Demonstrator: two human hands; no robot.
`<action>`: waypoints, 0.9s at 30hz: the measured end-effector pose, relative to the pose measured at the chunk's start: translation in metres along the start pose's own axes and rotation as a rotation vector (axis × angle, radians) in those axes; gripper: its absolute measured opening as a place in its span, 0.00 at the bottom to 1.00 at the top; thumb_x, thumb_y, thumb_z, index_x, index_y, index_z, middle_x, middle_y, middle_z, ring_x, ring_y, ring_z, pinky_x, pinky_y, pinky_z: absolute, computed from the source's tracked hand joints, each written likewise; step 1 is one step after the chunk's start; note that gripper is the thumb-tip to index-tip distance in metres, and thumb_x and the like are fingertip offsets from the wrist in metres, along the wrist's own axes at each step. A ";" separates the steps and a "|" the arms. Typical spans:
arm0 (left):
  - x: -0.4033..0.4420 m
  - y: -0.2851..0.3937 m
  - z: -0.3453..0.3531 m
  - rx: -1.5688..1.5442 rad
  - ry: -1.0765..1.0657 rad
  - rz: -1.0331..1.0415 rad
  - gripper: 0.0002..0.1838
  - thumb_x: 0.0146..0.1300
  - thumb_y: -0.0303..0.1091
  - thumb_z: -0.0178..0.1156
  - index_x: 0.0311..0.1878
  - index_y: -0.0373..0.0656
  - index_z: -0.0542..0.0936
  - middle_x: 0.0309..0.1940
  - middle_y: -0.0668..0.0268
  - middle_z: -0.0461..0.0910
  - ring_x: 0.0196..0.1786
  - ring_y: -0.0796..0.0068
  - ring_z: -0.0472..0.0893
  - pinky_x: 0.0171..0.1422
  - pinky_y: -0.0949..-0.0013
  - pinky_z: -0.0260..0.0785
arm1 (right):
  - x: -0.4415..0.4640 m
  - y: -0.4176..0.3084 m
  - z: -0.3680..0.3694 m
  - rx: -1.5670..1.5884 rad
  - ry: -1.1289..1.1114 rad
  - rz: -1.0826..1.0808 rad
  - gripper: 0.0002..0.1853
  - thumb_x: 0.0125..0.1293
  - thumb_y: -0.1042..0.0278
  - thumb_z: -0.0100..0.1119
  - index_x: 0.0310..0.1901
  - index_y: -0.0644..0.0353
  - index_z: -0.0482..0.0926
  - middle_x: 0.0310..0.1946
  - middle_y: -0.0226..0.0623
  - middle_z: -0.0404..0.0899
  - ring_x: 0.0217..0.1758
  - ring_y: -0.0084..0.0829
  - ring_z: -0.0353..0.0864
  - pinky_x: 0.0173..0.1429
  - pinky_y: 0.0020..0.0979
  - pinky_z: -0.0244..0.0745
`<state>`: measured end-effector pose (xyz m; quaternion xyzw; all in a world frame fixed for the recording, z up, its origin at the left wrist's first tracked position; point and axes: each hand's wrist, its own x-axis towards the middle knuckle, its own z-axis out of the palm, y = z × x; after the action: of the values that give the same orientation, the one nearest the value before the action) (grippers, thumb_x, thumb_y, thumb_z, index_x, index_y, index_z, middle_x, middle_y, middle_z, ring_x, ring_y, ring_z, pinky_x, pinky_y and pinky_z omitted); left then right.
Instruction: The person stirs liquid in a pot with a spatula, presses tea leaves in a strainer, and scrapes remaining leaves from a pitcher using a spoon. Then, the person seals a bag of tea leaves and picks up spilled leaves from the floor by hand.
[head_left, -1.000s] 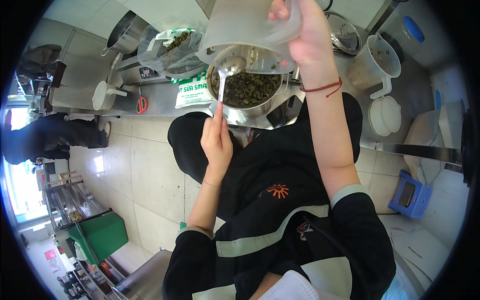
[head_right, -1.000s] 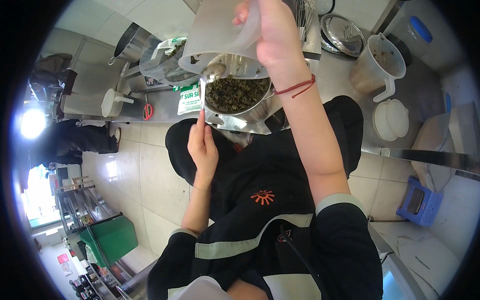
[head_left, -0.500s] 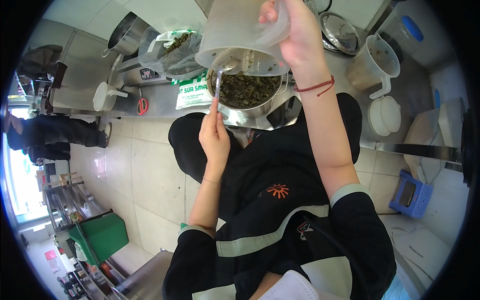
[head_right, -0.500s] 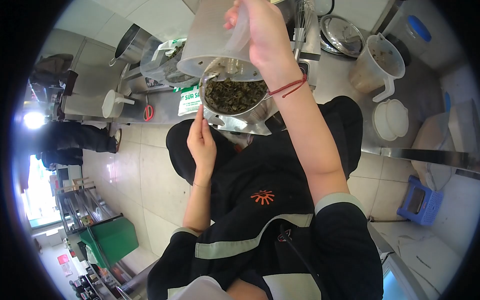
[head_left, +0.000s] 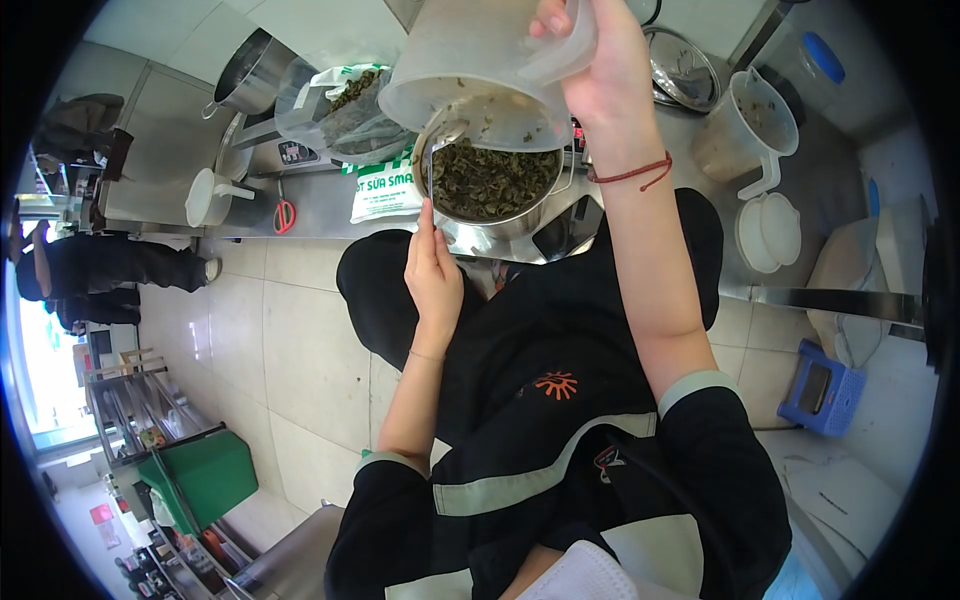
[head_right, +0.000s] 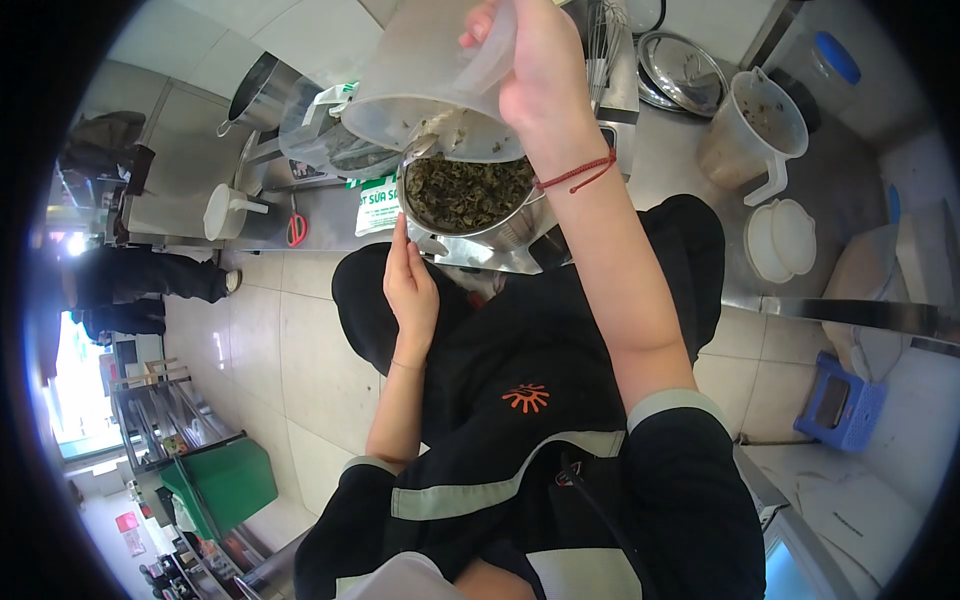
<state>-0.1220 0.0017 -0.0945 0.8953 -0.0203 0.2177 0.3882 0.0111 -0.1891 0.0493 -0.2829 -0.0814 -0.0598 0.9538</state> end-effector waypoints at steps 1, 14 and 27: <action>-0.002 0.000 -0.001 -0.003 -0.026 -0.072 0.19 0.67 0.25 0.44 0.61 0.38 0.68 0.51 0.54 0.76 0.50 0.62 0.77 0.53 0.70 0.67 | 0.001 0.000 -0.001 0.011 -0.020 0.007 0.12 0.66 0.60 0.49 0.25 0.52 0.68 0.13 0.26 0.64 0.19 0.22 0.66 0.27 0.23 0.63; 0.037 0.012 0.004 0.061 0.146 0.242 0.20 0.64 0.23 0.48 0.60 0.38 0.68 0.33 0.56 0.75 0.32 0.61 0.75 0.38 0.68 0.68 | 0.000 0.006 0.007 -0.068 -0.027 0.006 0.12 0.66 0.62 0.48 0.26 0.55 0.69 0.15 0.27 0.66 0.21 0.22 0.67 0.28 0.23 0.63; -0.004 -0.006 -0.005 0.204 -0.068 0.211 0.22 0.61 0.22 0.53 0.60 0.46 0.71 0.23 0.61 0.68 0.23 0.66 0.70 0.29 0.69 0.66 | -0.002 0.008 0.005 -0.040 -0.072 0.047 0.13 0.66 0.59 0.50 0.26 0.55 0.69 0.15 0.28 0.66 0.21 0.22 0.67 0.28 0.24 0.64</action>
<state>-0.1263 0.0092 -0.0975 0.9299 -0.1050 0.2279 0.2691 0.0096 -0.1796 0.0492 -0.3055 -0.1076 -0.0291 0.9456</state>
